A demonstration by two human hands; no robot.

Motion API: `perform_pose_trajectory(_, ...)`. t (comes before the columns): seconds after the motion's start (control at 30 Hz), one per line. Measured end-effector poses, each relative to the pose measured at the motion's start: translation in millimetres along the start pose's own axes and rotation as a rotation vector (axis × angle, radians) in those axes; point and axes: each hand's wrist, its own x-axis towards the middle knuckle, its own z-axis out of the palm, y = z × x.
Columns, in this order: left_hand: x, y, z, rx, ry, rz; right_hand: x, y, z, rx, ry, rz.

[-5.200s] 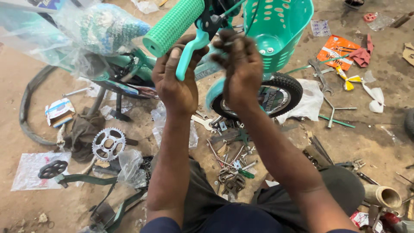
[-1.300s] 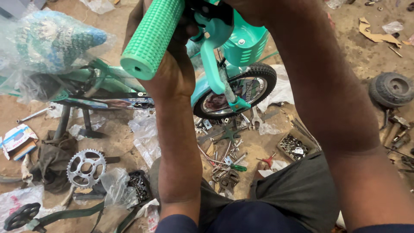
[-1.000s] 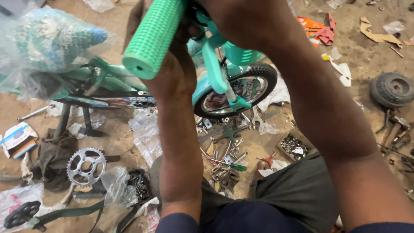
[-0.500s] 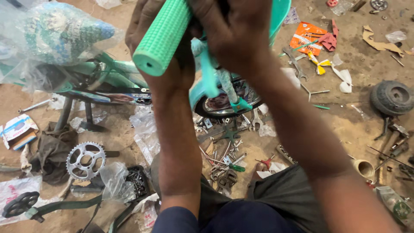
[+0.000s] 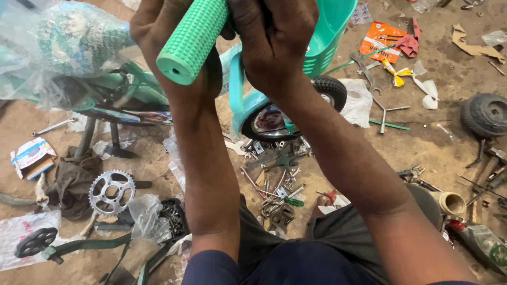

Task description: The person assembles a small green bicycle by attaching the handlebar assembly to the frame. They use a screwdriver to tighten bolts and install handlebar grips and brake levers. The person also selects and installs small metal parts such as nuts and washers from a nearby container.

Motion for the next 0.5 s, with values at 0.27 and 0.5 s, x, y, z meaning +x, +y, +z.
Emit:
perform_pose_trajectory(0.27,-14,-14,-8,-0.151,0.081,-0.016,-7,11,1,0.008,0.035,0.005)
perform_pose_trajectory(0.5,-50,-20,-23,0.118,-0.012,-0.136,-4,15,-13,0.028,-0.078,0.117)
